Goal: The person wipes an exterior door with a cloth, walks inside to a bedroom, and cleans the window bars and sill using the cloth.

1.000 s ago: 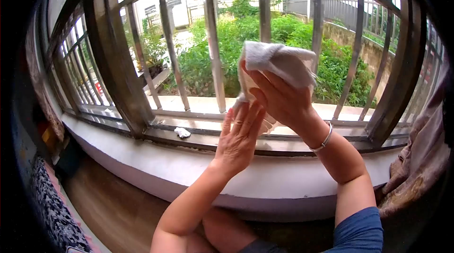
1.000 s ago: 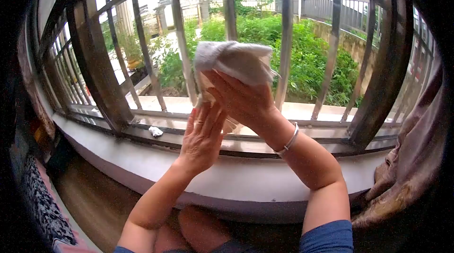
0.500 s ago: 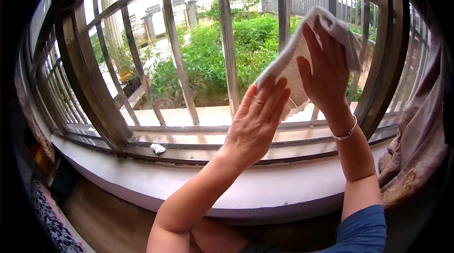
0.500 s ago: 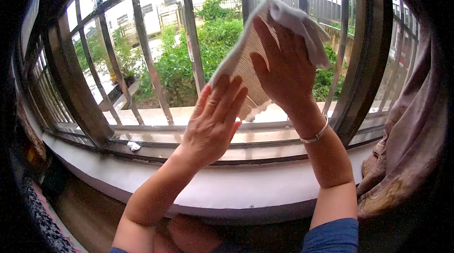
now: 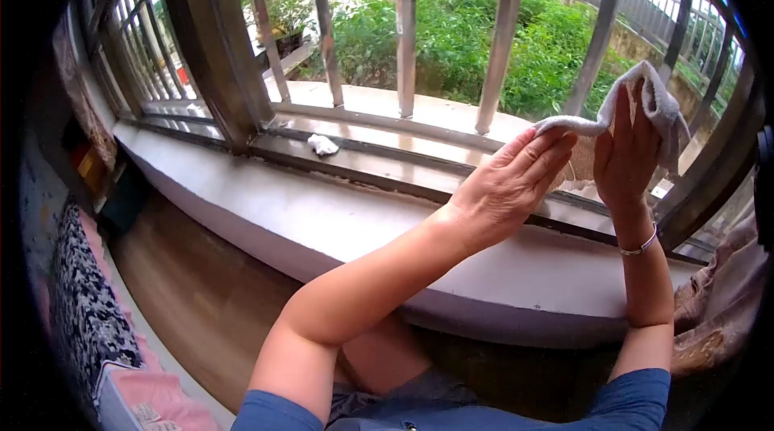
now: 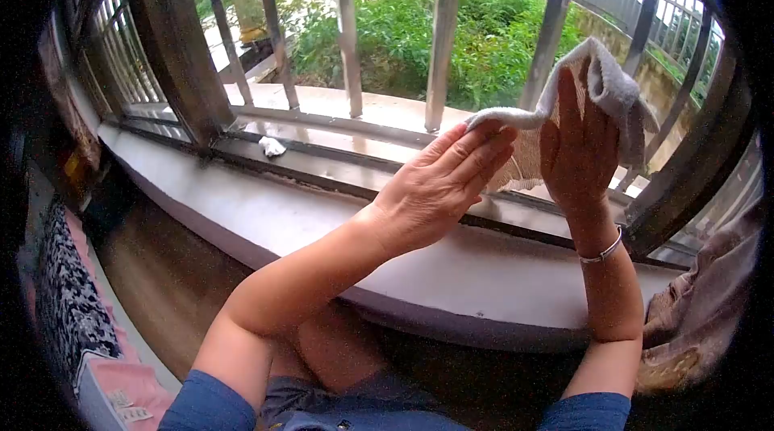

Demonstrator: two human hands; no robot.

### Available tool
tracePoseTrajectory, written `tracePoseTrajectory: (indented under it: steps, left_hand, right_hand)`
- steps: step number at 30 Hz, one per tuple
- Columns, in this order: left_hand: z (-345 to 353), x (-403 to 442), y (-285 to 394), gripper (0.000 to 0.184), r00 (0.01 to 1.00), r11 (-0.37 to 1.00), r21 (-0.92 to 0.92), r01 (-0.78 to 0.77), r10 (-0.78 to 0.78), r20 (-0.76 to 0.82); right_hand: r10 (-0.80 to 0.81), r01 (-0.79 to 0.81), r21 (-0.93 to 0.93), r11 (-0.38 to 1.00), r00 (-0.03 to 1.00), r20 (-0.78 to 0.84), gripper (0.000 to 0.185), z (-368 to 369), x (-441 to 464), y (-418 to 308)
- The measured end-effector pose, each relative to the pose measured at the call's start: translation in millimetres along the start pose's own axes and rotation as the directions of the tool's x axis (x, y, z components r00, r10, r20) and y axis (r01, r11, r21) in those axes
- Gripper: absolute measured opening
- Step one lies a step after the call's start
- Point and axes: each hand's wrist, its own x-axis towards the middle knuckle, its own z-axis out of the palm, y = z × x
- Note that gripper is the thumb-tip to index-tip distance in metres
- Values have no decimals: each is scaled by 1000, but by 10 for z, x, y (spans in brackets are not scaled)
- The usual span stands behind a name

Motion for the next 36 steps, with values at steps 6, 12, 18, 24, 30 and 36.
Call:
tracePoseTrajectory:
  steps: [6, 12, 18, 24, 30, 36]
  left_hand:
    - [-50, -248, -73, 69, 995, 987, -125, 102, -101, 11]
    - [-175, -565, -265, 69, 977, 963, -163, 214, -213, 25]
    - [-254, -873, -533, 68, 958, 952, -118, 282, -287, -21]
    - [-256, -1027, -604, 61, 928, 913, -218, 345, -367, -68]
    - [-243, -1026, -571, 55, 909, 892, -262, 368, -404, -98]
    - [-224, -1046, -555, 55, 901, 875, -300, 381, -424, -91]
  right_hand:
    - [-54, 53, 21, 998, 997, 46, 63, 32, 54, -319]
    - [-126, 119, 172, 978, 992, 29, 56, 25, 322, -837]
    - [-170, 176, 147, 973, 984, -57, 60, 118, 608, -1312]
    - [-71, 49, 149, 988, 986, 148, 63, 179, 671, -1486]
    - [-136, 135, 92, 987, 991, 9, 51, 196, 630, -1486]
    - [-125, 133, 170, 976, 990, -60, 48, 184, 625, -1542]
